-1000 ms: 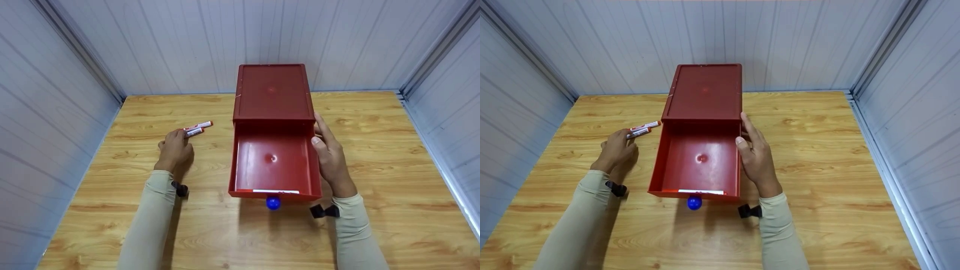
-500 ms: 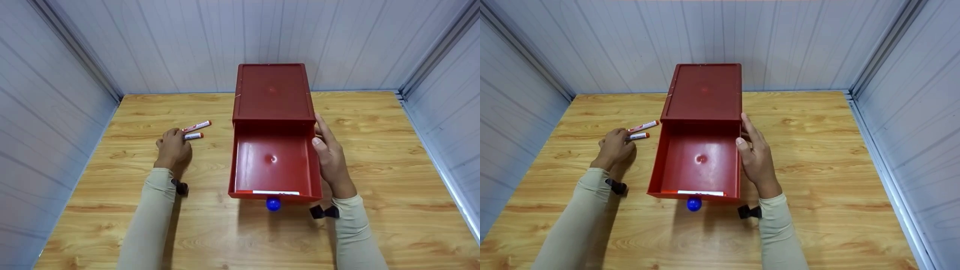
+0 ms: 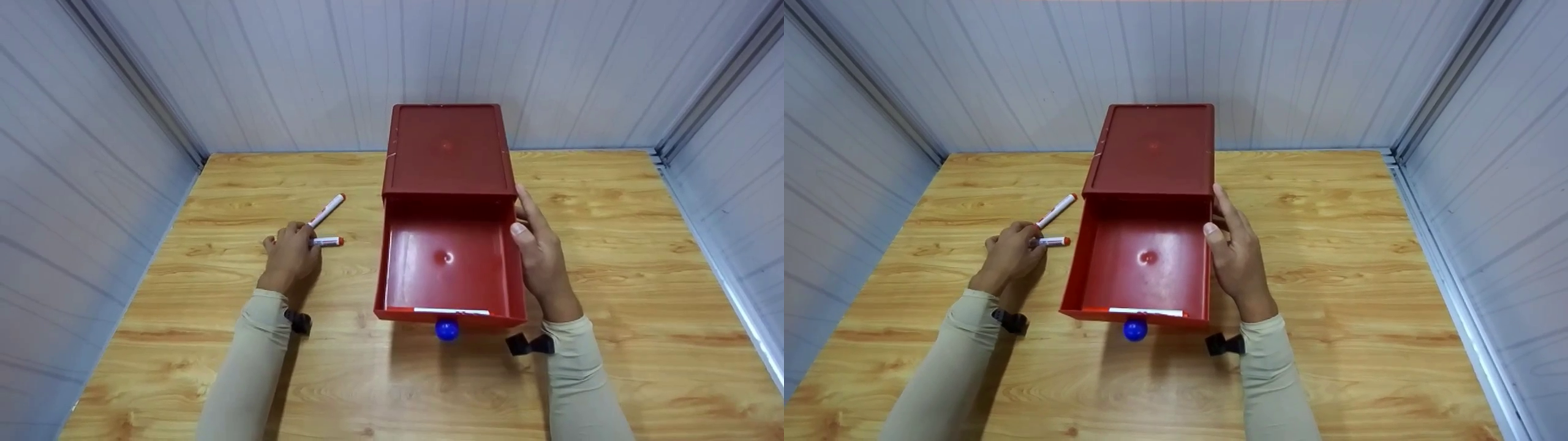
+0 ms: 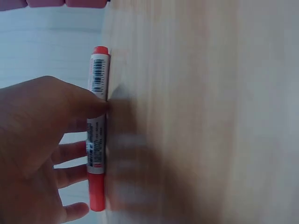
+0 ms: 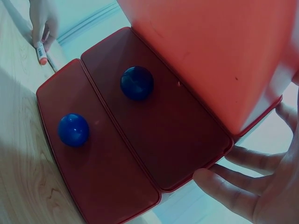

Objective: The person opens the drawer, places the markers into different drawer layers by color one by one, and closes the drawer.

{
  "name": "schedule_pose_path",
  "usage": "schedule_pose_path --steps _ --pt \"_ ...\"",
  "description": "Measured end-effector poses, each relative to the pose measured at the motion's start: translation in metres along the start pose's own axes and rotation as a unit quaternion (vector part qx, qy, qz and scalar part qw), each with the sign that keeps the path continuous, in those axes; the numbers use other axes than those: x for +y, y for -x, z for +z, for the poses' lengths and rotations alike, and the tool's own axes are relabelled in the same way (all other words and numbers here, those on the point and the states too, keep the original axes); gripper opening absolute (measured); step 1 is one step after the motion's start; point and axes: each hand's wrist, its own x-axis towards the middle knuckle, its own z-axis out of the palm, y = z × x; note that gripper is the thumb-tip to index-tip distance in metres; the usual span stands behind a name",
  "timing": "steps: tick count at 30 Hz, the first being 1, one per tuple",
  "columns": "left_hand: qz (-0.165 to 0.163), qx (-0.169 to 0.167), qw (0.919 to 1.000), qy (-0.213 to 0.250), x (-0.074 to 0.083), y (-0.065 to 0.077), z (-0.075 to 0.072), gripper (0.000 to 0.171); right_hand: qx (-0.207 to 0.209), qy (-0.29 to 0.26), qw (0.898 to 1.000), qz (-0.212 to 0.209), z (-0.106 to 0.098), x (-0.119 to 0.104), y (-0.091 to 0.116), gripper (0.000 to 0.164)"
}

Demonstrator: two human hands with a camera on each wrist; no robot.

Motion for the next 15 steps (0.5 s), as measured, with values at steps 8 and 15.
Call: schedule_pose_path --steps 8,15 --pt "0.039 0.028 0.998 -0.04 0.015 0.02 0.002 0.016 -0.008 -0.015 1.0 0.005 -0.001 -0.002 0.0 0.058" --pt "0.061 0.023 0.996 -0.061 0.031 0.039 0.003 0.015 -0.001 -0.003 1.0 -0.001 0.0 0.001 0.0 0.057"
